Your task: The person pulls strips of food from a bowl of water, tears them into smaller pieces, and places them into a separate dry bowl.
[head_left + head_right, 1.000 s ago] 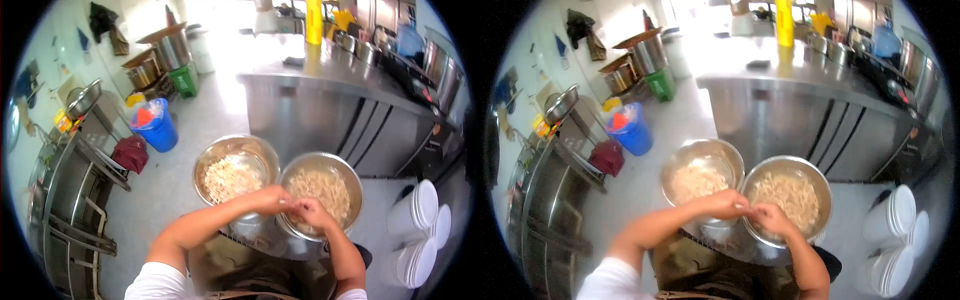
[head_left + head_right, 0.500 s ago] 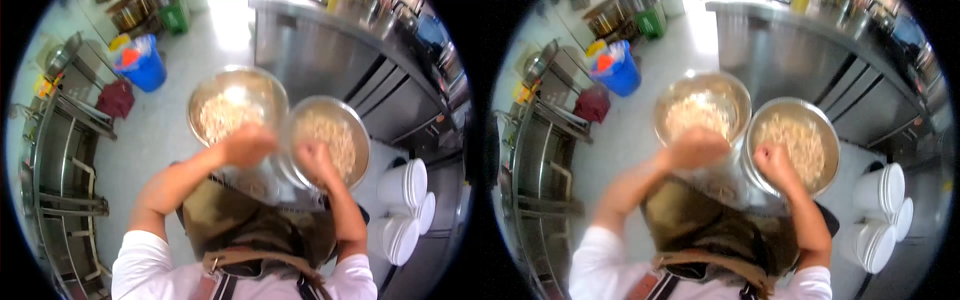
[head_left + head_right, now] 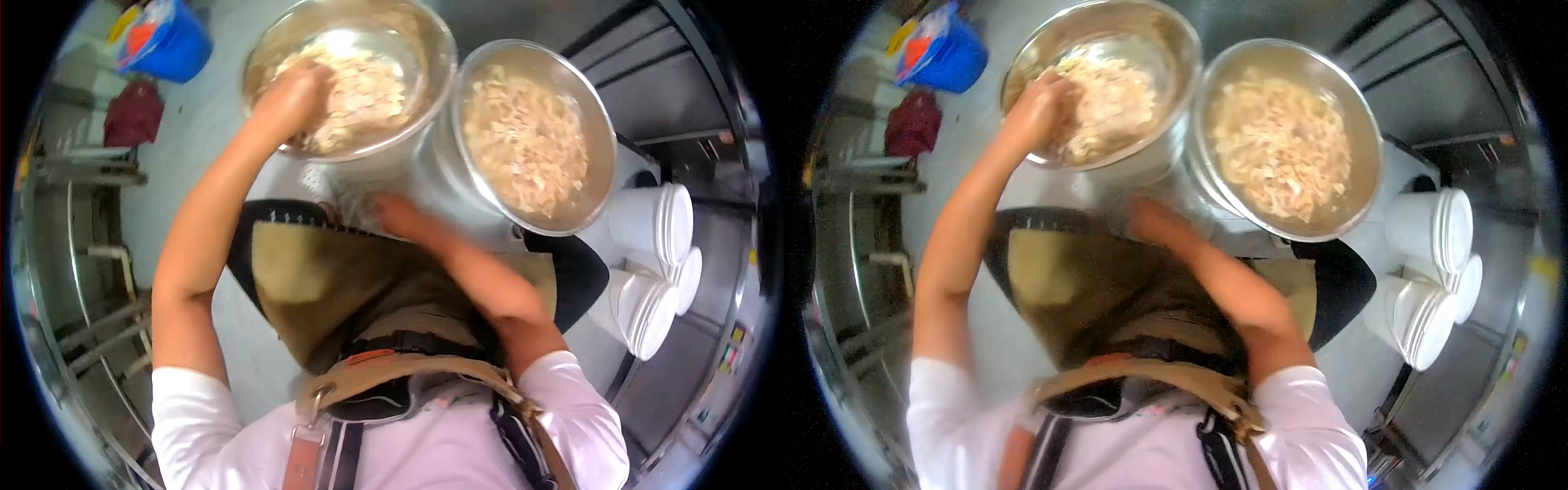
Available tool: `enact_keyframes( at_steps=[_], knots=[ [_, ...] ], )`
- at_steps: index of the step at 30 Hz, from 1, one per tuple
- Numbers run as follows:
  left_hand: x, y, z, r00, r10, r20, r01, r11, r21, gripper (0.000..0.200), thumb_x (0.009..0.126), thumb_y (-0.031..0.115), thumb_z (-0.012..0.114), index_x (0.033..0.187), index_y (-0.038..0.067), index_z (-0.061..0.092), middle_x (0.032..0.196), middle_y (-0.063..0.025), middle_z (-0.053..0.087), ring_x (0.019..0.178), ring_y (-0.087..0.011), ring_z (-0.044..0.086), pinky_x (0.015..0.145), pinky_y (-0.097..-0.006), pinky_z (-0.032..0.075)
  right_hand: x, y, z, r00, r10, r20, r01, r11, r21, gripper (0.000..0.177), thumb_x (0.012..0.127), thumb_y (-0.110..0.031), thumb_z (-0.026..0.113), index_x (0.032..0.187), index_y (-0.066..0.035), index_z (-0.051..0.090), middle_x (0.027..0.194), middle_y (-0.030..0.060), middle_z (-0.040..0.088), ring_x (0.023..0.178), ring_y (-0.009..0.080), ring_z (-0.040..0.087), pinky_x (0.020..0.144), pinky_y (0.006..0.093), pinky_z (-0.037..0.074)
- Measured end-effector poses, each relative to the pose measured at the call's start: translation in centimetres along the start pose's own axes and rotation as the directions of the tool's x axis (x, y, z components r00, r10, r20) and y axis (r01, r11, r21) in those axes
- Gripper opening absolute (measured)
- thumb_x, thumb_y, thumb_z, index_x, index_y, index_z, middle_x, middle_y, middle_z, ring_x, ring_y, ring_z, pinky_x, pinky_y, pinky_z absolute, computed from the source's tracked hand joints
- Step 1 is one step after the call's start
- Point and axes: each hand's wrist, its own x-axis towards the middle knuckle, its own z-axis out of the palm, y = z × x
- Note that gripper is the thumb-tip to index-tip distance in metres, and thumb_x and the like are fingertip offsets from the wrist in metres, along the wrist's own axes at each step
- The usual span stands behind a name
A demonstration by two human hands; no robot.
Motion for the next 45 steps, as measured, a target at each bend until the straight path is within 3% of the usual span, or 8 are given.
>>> enact_keyframes(
  at_steps=[3,5,9,11,18,23,34,45],
  knots=[
    [0.4,-0.9,1.4,0.994,-0.037,-0.104,0.044,0.997,0.06,0.012,0.082,0.011,0.056,0.087,0.001,0.059,0.099,-0.0204,0.057,0.087,-0.0385,0.059,0.073,-0.0432,0.048,1.2,6.0,4.0,0.979,-0.199,-0.044,0.182,0.949,-0.257,0.021,0.084,-0.009,0.051,0.096,0.003,0.061,0.094,0.0242,0.063,0.092,0.0389,0.061,0.077,0.0499,0.047],
    [0.4,-0.6,1.0,0.994,0.003,-0.105,0.026,0.961,0.275,0.014,0.08,0.011,0.057,0.092,0.005,0.061,0.102,-0.0185,0.058,0.093,-0.0366,0.058,0.077,-0.0425,0.047,-0.3,4.5,3.3,0.996,-0.052,-0.079,0.054,0.998,0.029,0.024,0.084,-0.009,0.051,0.101,0.003,0.062,0.099,0.0244,0.063,0.095,0.0367,0.062,0.078,0.0487,0.048],
    [0.8,0.0,0.6,0.989,0.023,-0.144,0.057,0.848,0.527,0.027,0.077,0.013,0.062,0.104,0.007,0.064,0.105,-0.0172,0.061,0.1,-0.0348,0.057,0.082,-0.043,0.047,-11.6,-6.4,-11.7,0.906,-0.254,-0.339,0.271,0.962,0.005,0.024,0.087,-0.018,0.06,0.105,-0.001,0.064,0.093,0.0191,0.066,0.083,0.0327,0.065,0.072,0.0413,0.051],
    [1.8,1.7,-0.4,0.971,0.084,-0.225,0.02,0.904,0.426,0.031,0.077,0.014,0.064,0.106,0.004,0.064,0.105,-0.0183,0.061,0.1,-0.035,0.057,0.084,-0.0435,0.047,-13.5,-4.1,-16.4,0.785,-0.329,-0.525,0.241,0.943,-0.231,0.02,0.08,-0.007,0.063,0.099,-0.004,0.065,0.087,0.0161,0.067,0.077,0.0281,0.066,0.07,0.0375,0.054],
    [2.9,15.2,-0.4,0.983,0.184,-0.01,-0.183,0.969,-0.167,0.026,0.082,0.016,0.059,0.1,-0.001,0.066,0.095,-0.0231,0.065,0.088,-0.0372,0.063,0.08,-0.0407,0.05,-12.0,1.7,-23.0,0.96,-0.017,-0.279,-0.15,0.811,-0.565,0.012,0.078,-0.01,0.058,0.081,-0.003,0.067,0.075,0.0165,0.066,0.071,0.0255,0.065,0.068,0.039,0.051],
    [5.1,21.1,2.3,0.94,0.321,0.116,-0.266,0.902,-0.341,0.027,0.084,0.021,0.06,0.098,-0.001,0.066,0.088,-0.0179,0.068,0.078,-0.0292,0.066,0.072,-0.0375,0.051,-15.4,-1.2,-28.6,0.887,-0.089,-0.452,0.103,0.995,0.006,0.015,0.082,-0.015,0.061,0.08,-0.001,0.067,0.065,0.0073,0.063,0.058,0.0134,0.06,0.056,0.031,0.049],
    [12.6,31.1,-6.8,0.952,0.305,-0.022,-0.174,0.483,-0.858,0.025,0.086,0.013,0.064,0.105,-0.002,0.063,0.089,-0.01,0.068,0.079,-0.0123,0.064,0.07,-0.0259,0.051,-26.2,-14.8,-43.3,0.858,-0.163,-0.488,0.173,0.985,-0.025,0.021,0.077,-0.022,0.073,0.082,-0.003,0.066,0.067,-0.0041,0.058,0.059,0.003,0.048,0.051,0.02,0.036],
    [12.3,32.4,-6.9,0.943,0.333,-0.023,-0.242,0.636,-0.732,0.025,0.088,0.023,0.064,0.101,0.001,0.066,0.072,-0.0009,0.062,0.063,-0.0065,0.054,0.054,-0.0218,0.042,-28.2,-14.1,-45.2,0.891,-0.139,-0.432,0.156,0.988,0.005,0.019,0.079,-0.021,0.072,0.086,-0.003,0.071,0.069,-0.0011,0.061,0.058,0.0062,0.05,0.052,0.0222,0.041]
  ],
)
